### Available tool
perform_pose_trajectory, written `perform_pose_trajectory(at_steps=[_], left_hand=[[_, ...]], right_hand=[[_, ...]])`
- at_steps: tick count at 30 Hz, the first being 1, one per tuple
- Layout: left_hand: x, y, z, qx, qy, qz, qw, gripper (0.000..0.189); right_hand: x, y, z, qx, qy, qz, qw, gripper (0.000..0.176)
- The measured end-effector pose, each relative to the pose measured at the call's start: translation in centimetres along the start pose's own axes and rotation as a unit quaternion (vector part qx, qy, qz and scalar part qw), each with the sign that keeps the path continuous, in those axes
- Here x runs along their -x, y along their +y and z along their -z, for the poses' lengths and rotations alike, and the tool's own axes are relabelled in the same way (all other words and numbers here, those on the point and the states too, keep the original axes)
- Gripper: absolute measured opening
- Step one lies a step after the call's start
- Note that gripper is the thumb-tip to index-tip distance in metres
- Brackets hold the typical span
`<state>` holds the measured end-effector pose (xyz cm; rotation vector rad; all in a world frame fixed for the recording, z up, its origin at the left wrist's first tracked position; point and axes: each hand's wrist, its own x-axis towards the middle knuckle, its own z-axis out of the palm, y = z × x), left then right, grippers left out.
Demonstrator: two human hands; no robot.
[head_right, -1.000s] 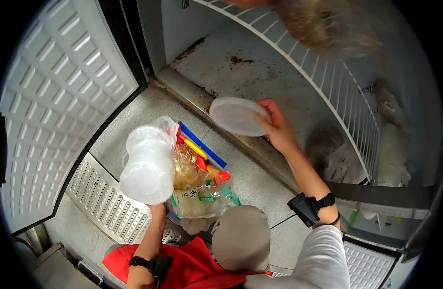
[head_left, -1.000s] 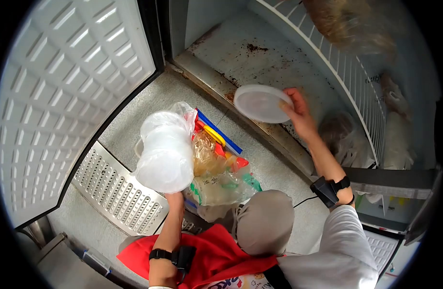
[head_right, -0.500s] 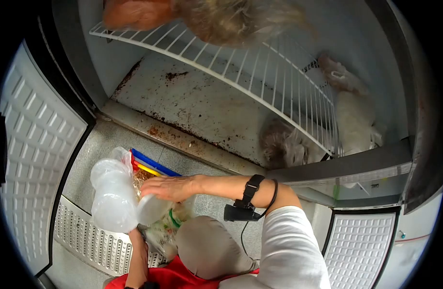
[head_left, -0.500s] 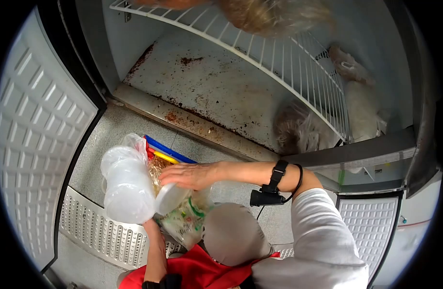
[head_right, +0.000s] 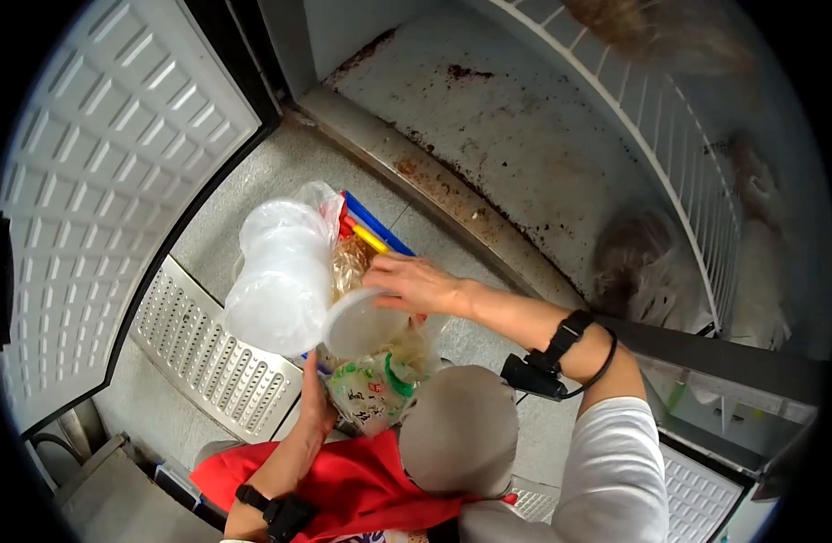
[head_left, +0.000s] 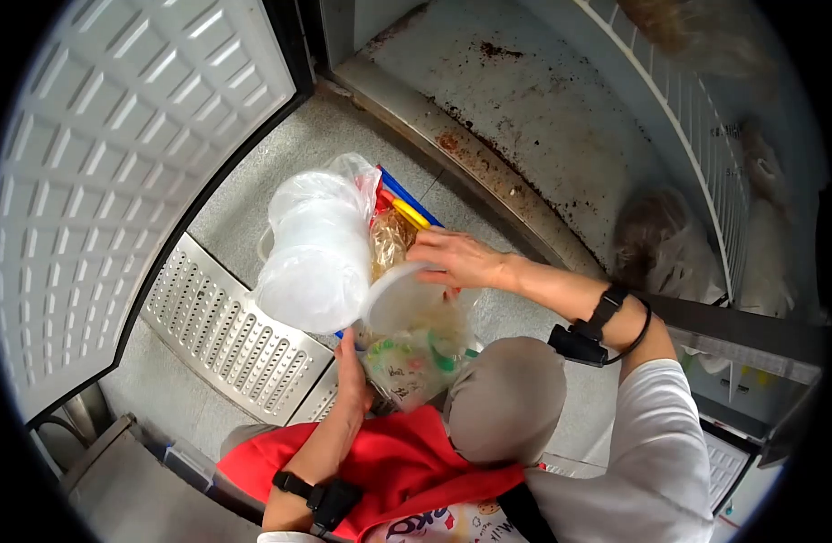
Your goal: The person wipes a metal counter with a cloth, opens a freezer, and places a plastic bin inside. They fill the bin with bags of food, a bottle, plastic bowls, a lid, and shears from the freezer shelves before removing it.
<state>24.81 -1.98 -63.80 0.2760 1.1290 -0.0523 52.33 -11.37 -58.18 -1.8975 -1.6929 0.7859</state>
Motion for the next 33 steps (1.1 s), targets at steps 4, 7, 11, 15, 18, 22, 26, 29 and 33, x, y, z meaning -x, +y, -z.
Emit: perform_pose_trajectory(at_steps=[4, 7, 11, 15, 18, 22, 26, 29, 33], left_hand=[[1.1, 0.7, -1.4, -0.087, 0.032, -0.026, 0.995, 0.086], [2.1, 0.8, -2.0, -0.145, 0.038, -0.017, 0.989, 0.096], [4.0, 1.6, -3.5, -0.26, 0.052, 0.008, 0.964, 0.106], [3.2, 1.4, -2.7, -0.208, 0.116, -0.073, 0.968, 0.099], [1.0, 0.3, -0.8, -0.174, 0.154, -0.128, 0.964, 0.083], [-0.7, 1.4, -1.1, -0.184, 0.15, -0.167, 0.957, 0.064], [-1.4, 2.9, -1.8, -0.206, 0.153, -0.269, 0.928, 0.059], [-3.4, 4.9, 1.2, -0.278, 0.183, -0.249, 0.91, 0.059], [-0.6, 8.3, -1.3, -0.52, 0.269, -0.176, 0.791, 0.062]], right_hand=[[-0.9, -0.6, 1.5, -0.135, -0.023, -0.074, 0.988, 0.039], [0.3, -0.1, 3.3, -0.164, 0.036, -0.06, 0.984, 0.041], [3.4, 3.5, 2.9, -0.252, 0.001, -0.2, 0.947, 0.039], [5.5, 5.4, -0.5, -0.266, -0.087, -0.341, 0.897, 0.059], [5.7, 5.2, -2.2, -0.305, -0.08, -0.391, 0.865, 0.07], [6.2, 5.3, -3.7, -0.334, -0.085, -0.367, 0.864, 0.076], [6.7, 6.1, -6.3, -0.415, -0.045, -0.345, 0.841, 0.076], [6.2, 4.7, -8.1, -0.464, -0.011, -0.349, 0.814, 0.068], [5.8, 4.5, -9.7, -0.387, 0.012, -0.375, 0.842, 0.063]])
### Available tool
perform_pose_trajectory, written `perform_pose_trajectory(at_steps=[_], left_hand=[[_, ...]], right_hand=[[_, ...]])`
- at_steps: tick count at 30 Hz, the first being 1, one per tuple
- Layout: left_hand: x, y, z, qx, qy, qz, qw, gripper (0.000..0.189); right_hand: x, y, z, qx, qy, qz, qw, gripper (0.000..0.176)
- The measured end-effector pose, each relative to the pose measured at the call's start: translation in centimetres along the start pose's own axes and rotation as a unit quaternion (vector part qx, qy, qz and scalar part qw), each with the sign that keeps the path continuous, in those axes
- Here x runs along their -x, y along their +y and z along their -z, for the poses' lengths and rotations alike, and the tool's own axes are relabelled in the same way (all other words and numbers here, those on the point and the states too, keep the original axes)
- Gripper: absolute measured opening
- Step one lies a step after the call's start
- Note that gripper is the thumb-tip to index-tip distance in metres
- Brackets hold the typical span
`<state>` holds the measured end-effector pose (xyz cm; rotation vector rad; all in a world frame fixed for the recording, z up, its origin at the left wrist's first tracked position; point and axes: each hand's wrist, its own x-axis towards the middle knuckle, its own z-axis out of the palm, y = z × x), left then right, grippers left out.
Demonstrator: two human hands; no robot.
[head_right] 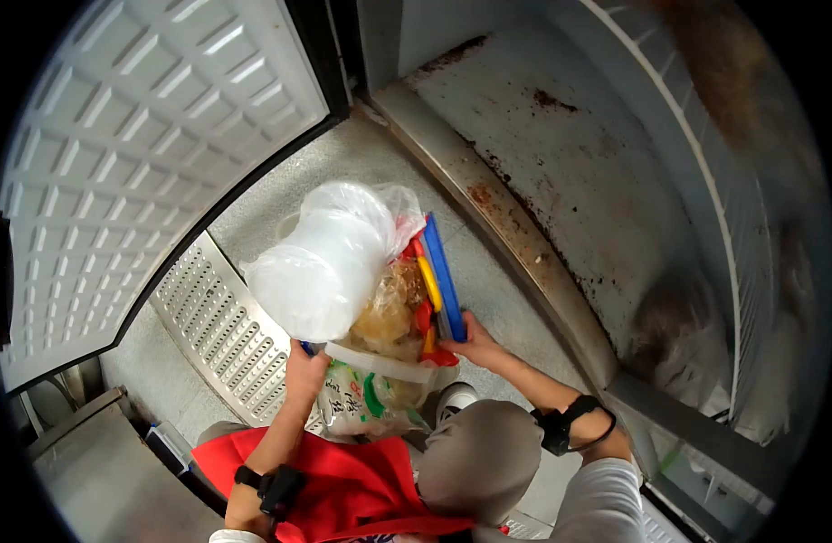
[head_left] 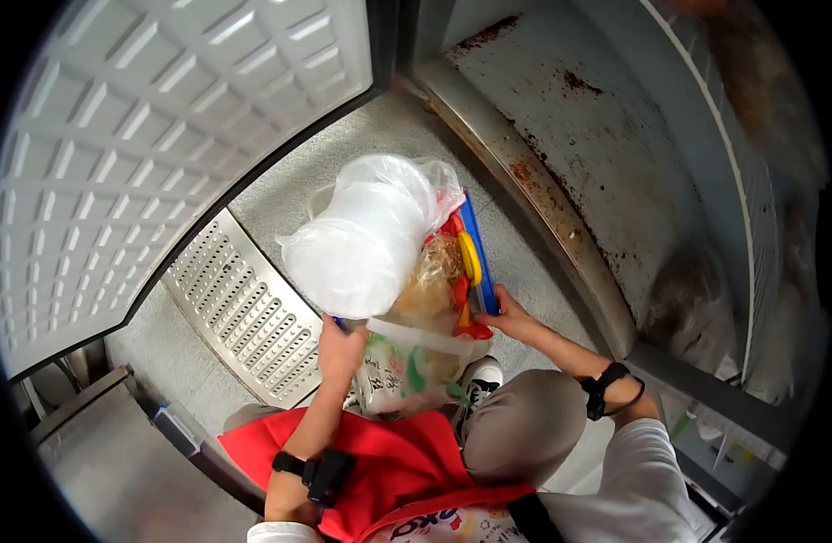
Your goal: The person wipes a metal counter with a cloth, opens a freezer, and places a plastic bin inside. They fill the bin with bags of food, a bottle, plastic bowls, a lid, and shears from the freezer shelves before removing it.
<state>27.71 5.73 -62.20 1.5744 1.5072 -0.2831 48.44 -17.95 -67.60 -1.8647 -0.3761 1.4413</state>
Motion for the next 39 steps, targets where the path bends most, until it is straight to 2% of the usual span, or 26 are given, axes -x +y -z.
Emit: perform_pose_trajectory(at_steps=[3, 4, 6, 7, 9, 11, 12, 14, 16, 18, 20, 21, 22, 24, 25, 27, 30, 32, 35, 38, 39], left_hand=[[-0.6, -1.0, -0.9, -0.08, 0.017, 0.025, 0.996, 0.067], [-0.8, -1.8, -1.2, 0.082, -0.006, -0.041, 0.996, 0.07], [-2.1, -4.6, -3.5, 0.146, 0.036, -0.095, 0.984, 0.07], [-2.4, -5.3, -4.3, 0.177, 0.056, -0.121, 0.975, 0.069], [-1.8, -5.5, -4.6, 0.181, 0.056, -0.097, 0.977, 0.07], [-1.2, -5.3, -5.2, 0.155, 0.08, -0.067, 0.982, 0.071], [-0.6, -4.4, -4.5, 0.173, 0.057, -0.058, 0.982, 0.071], [-0.5, -4.4, -4.7, 0.176, 0.063, -0.056, 0.981, 0.069], [-1.0, -5.3, -5.3, 0.17, 0.087, -0.059, 0.98, 0.067], [-0.9, -4.9, -5.0, 0.187, 0.081, -0.07, 0.976, 0.067], [-1.2, -5.6, -5.4, 0.2, 0.084, -0.072, 0.973, 0.066], [-1.1, -5.3, -5.5, 0.205, 0.087, -0.074, 0.972, 0.065], [-0.9, -4.8, -5.2, 0.207, 0.091, -0.077, 0.971, 0.065], [-1.1, -4.6, -5.3, 0.225, 0.096, -0.078, 0.967, 0.064], [-1.2, -4.9, -5.4, 0.24, 0.096, -0.075, 0.963, 0.063], [-1.1, -5.1, -5.6, 0.276, 0.092, -0.068, 0.954, 0.062], [-1.0, -4.6, -5.9, 0.333, 0.099, -0.062, 0.936, 0.06], [-0.9, -4.4, -6.1, 0.35, 0.115, -0.062, 0.928, 0.059], [-1.0, -4.6, -6.3, 0.376, 0.108, -0.051, 0.919, 0.057], [-1.0, -4.8, -6.6, 0.368, 0.122, -0.051, 0.92, 0.055], [-1.0, -4.6, -6.4, 0.363, 0.122, -0.054, 0.922, 0.055]], right_hand=[[-0.6, 0.6, -0.1, 0.022, -0.016, 0.086, 0.996, 0.068], [-0.8, 0.6, 0.3, 0.042, -0.04, 0.049, 0.997, 0.067], [-0.4, -1.6, 0.9, 0.081, -0.086, -0.028, 0.993, 0.066], [-0.7, -1.3, 1.2, 0.099, -0.094, -0.011, 0.991, 0.068], [-0.9, -1.0, 1.5, 0.135, -0.107, 0.022, 0.985, 0.07], [-0.5, -2.1, 1.8, 0.182, -0.112, 0.014, 0.977, 0.074], [-0.1, -2.6, 2.0, 0.204, -0.114, 0.007, 0.972, 0.076], [-0.3, 2.0, 3.4, 0.106, -0.044, -0.004, 0.993, 0.078], [1.1, 3.3, 4.0, 0.069, 0.065, -0.092, 0.991, 0.074], [3.6, 5.6, 4.8, 0.031, 0.127, -0.327, 0.936, 0.064], [5.6, 8.4, 5.1, -0.096, 0.066, -0.438, 0.891, 0.057], [6.1, 12.2, 5.5, 0.029, -0.034, -0.362, 0.931, 0.059], [6.5, 16.0, 5.9, 0.158, -0.105, -0.265, 0.945, 0.062], [6.5, 18.8, 5.2, 0.208, -0.136, -0.128, 0.96, 0.065], [6.0, 24.1, 4.7, 0.135, -0.101, -0.095, 0.981, 0.064], [6.4, 24.0, 4.1, 0.113, -0.061, -0.053, 0.99, 0.062], [6.9, 21.2, 4.3, 0.244, -0.012, 0.0, 0.97, 0.055], [6.9, 20.5, 3.7, 0.285, 0.072, 0.051, 0.954, 0.047], [4.8, 17.8, 4.4, 0.321, 0.061, -0.054, 0.944, 0.035], [4.3, 14.9, 3.9, 0.149, 0.098, -0.16, 0.971, 0.027], [4.1, 14.6, 3.7, 0.141, 0.113, -0.14, 0.974, 0.027]])
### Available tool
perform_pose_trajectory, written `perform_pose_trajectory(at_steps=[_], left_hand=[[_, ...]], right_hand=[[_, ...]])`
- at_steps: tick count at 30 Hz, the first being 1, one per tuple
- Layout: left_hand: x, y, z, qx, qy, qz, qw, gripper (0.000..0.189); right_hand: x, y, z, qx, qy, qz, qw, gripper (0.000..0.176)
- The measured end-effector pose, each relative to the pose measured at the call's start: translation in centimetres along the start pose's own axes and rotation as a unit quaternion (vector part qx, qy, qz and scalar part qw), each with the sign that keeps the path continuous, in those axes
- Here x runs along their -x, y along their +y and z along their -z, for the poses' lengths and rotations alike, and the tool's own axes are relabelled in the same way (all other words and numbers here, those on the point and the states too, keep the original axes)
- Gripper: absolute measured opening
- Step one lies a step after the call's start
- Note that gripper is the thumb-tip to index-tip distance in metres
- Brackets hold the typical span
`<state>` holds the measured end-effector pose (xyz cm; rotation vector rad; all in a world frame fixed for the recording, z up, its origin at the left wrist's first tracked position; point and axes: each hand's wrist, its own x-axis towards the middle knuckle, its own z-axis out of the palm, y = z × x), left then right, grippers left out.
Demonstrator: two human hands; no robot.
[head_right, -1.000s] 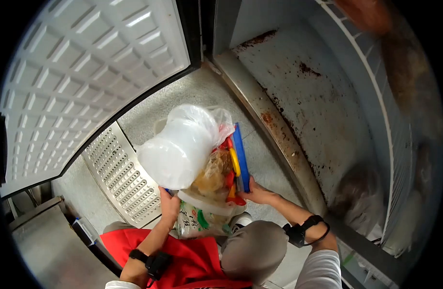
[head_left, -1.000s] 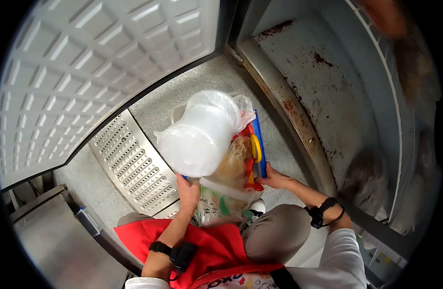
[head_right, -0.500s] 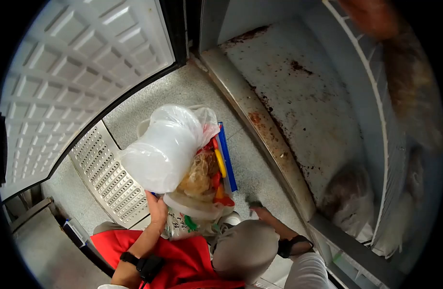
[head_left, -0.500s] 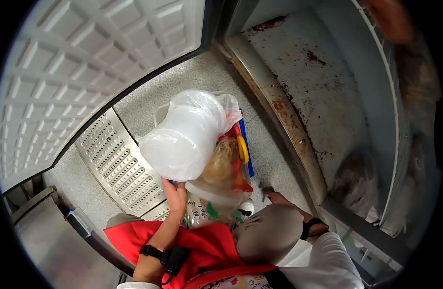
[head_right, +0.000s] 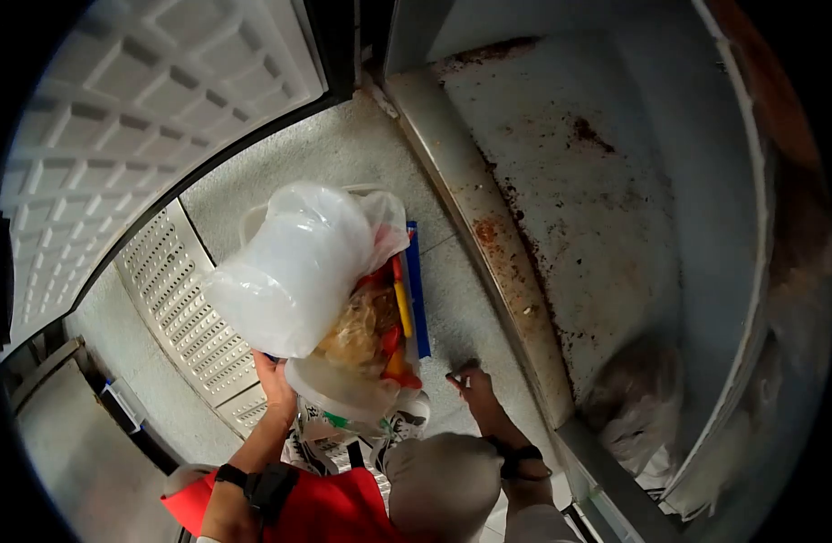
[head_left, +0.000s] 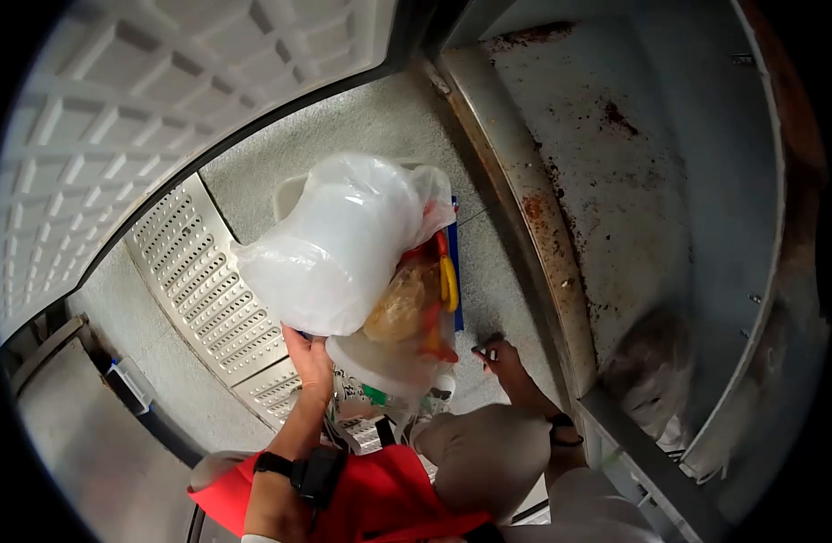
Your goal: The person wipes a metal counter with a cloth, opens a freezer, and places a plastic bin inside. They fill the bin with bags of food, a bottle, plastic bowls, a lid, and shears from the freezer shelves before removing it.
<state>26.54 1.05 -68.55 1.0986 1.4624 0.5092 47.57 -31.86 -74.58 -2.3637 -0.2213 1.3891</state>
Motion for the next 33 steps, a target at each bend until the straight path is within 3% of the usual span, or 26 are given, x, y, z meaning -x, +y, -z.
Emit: perform_pose_trajectory(at_steps=[2, 4, 5, 8, 9, 11, 12, 14, 16, 18, 21, 25, 31, 33], left_hand=[[-0.3, 1.2, -0.9, -0.005, 0.005, -0.025, 1.0, 0.054], [-0.6, 2.8, -1.6, -0.006, 0.004, -0.025, 1.0, 0.052], [-0.9, 3.5, -2.1, -0.002, 0.0, -0.017, 1.0, 0.051], [-1.8, 4.8, -3.2, -0.014, 0.001, 0.002, 1.0, 0.046], [-2.0, 5.0, -3.3, -0.022, 0.003, 0.009, 1.0, 0.045], [-2.3, 5.1, -3.2, -0.005, -0.021, 0.035, 0.999, 0.043], [-2.0, 5.1, -2.9, 0.003, -0.038, 0.049, 0.998, 0.042], [-2.7, 3.4, -2.3, 0.042, -0.061, 0.088, 0.993, 0.042], [-1.3, 3.1, -0.6, 0.042, -0.092, 0.124, 0.987, 0.045], [-0.6, 3.3, 0.3, 0.025, -0.093, 0.132, 0.987, 0.052], [0.8, 3.9, 2.1, -0.009, -0.087, 0.106, 0.991, 0.053], [3.8, 6.0, 4.6, -0.003, -0.068, 0.069, 0.995, 0.05], [8.8, 9.0, 10.8, -0.011, -0.063, 0.126, 0.99, 0.053], [11.0, 11.0, 12.3, 0.004, -0.051, 0.13, 0.99, 0.054]], right_hand=[[0.0, -0.6, 0.1, -0.02, 0.031, 0.032, 0.999, 0.028], [-2.6, 4.5, -0.8, -0.25, 0.0, -0.109, 0.962, 0.021], [-3.8, 7.8, -1.5, -0.279, 0.009, -0.118, 0.953, 0.018], [-3.0, 6.8, -0.6, -0.295, -0.012, -0.151, 0.944, 0.013], [-2.5, 6.1, -0.1, -0.347, -0.012, -0.174, 0.921, 0.018], [-1.5, 5.4, 1.5, -0.554, -0.084, -0.236, 0.794, 0.019], [-0.3, 4.2, 1.8, -0.523, -0.063, -0.253, 0.811, 0.022], [1.4, -3.9, 2.8, -0.459, -0.028, -0.272, 0.845, 0.032], [2.3, -15.8, 2.2, -0.375, -0.049, 0.04, 0.925, 0.05], [0.2, -17.1, 1.1, -0.361, -0.096, 0.08, 0.924, 0.054], [-0.9, -17.6, 1.1, -0.293, -0.223, 0.056, 0.928, 0.058], [2.3, -17.9, -0.4, -0.227, -0.255, 0.012, 0.94, 0.052], [9.7, -18.2, -1.3, -0.171, -0.289, -0.008, 0.942, 0.047], [13.4, -19.5, -0.6, -0.185, -0.283, 0.034, 0.94, 0.05]])
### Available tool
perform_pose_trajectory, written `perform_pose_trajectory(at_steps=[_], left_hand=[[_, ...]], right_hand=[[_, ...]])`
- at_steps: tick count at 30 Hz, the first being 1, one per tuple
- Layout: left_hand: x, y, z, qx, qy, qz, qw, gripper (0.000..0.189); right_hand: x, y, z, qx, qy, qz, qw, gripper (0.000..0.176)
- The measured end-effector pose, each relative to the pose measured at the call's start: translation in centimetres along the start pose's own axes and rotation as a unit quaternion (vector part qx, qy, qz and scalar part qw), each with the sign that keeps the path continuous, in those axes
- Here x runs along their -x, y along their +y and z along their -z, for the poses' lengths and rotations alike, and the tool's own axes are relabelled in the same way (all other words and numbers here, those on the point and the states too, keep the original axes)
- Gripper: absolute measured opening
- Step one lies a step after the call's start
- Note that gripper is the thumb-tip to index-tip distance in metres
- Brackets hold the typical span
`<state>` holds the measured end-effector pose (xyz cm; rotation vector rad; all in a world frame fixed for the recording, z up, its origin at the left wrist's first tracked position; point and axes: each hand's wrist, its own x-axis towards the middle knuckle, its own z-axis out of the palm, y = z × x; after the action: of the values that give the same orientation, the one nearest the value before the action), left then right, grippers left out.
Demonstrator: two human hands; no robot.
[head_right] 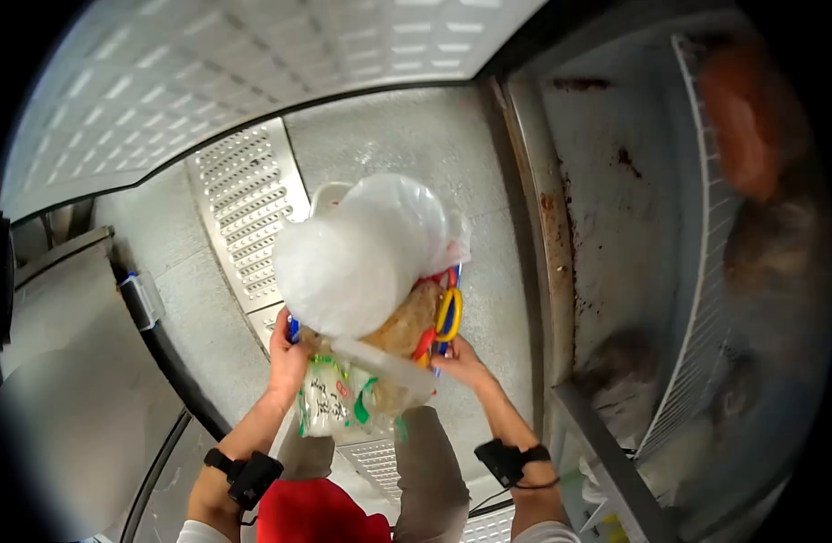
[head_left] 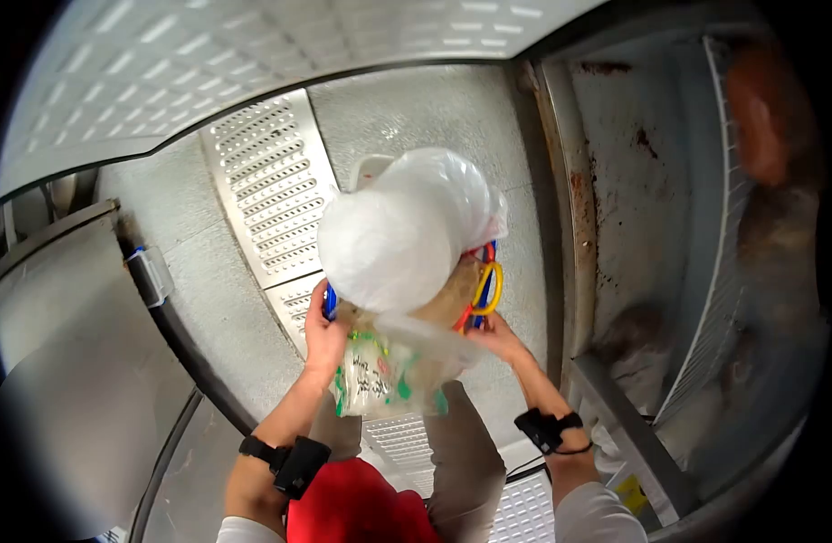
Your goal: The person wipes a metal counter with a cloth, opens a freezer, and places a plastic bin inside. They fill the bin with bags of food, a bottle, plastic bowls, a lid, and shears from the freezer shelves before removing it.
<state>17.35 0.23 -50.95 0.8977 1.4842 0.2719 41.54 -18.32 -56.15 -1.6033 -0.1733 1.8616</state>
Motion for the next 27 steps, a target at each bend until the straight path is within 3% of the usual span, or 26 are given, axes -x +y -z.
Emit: perform_pose_trajectory(at_steps=[5, 11, 15, 19, 22, 26, 27], left_hand=[[8.3, 6.7, 4.0, 0.045, 0.016, -0.004, 0.999, 0.051], [19.9, 13.0, 12.0, 0.042, 0.033, 0.033, 0.998, 0.068], [28.4, 17.6, 18.0, 0.08, 0.079, 0.032, 0.993, 0.07], [37.3, 21.2, 25.3, 0.1, 0.136, 0.05, 0.984, 0.074], [43.1, 22.7, 31.0, 0.113, 0.182, -0.005, 0.977, 0.077], [48.4, 24.7, 39.0, 0.132, 0.224, -0.08, 0.962, 0.078], [49.7, 25.3, 40.9, 0.127, 0.234, -0.085, 0.96, 0.077]], right_hand=[[9.9, -7.4, -5.4, 0.031, 0.0, 0.015, 0.999, 0.056], [21.1, -13.6, -12.9, -0.012, -0.062, 0.064, 0.996, 0.062], [27.4, -19.2, -19.0, 0.15, -0.087, 0.03, 0.984, 0.049], [33.4, -25.5, -25.6, 0.197, -0.152, 0.084, 0.965, 0.044], [35.8, -28.1, -31.1, 0.212, -0.211, 0.101, 0.949, 0.046], [38.1, -33.1, -39.8, 0.373, -0.238, 0.212, 0.871, 0.051], [39.5, -34.8, -42.2, 0.304, -0.272, 0.218, 0.886, 0.053]])
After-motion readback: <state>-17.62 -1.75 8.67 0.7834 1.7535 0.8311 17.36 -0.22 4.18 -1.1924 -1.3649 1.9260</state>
